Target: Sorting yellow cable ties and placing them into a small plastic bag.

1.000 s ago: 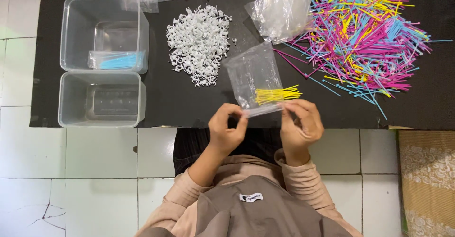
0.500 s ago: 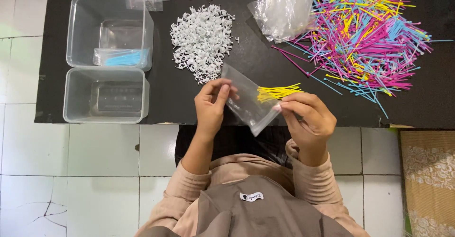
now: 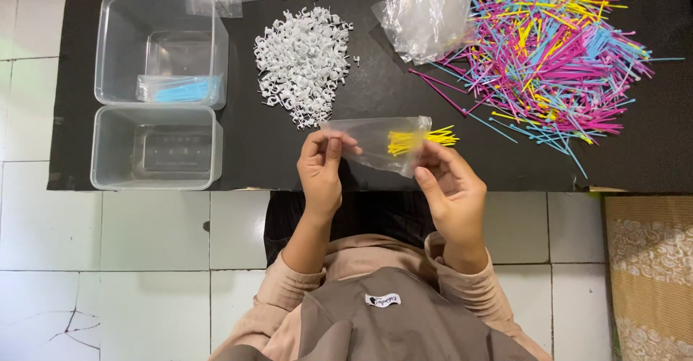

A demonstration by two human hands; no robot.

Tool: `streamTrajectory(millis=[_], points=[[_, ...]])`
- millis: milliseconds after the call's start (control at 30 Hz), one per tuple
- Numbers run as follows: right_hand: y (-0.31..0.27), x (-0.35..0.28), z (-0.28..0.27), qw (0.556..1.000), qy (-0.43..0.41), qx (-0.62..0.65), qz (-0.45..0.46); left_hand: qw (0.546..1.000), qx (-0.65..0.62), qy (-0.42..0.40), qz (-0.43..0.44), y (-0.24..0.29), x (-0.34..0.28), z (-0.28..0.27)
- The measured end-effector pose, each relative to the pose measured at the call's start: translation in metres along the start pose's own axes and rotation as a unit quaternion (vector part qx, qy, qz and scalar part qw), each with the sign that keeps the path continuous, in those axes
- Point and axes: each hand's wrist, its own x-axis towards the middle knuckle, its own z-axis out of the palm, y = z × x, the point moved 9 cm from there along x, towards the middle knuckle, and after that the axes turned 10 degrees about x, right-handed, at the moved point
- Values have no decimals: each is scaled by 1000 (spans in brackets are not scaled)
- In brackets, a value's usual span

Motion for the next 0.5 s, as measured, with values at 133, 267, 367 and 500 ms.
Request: streamTrajectory(millis=[133, 267, 367, 500], points=[[-1, 1, -1, 999, -4, 8, 38, 1000, 22, -9, 16, 0, -2, -1], [0, 0, -2, 995, -8, 73, 67, 999, 18, -38, 13, -4, -5, 0], [-1, 0, 6, 968, -38, 218, 117, 998, 19, -60, 0, -2, -4, 4], [-2, -7, 25, 910, -138, 355, 163, 995, 32, -93, -21, 6, 1, 8]])
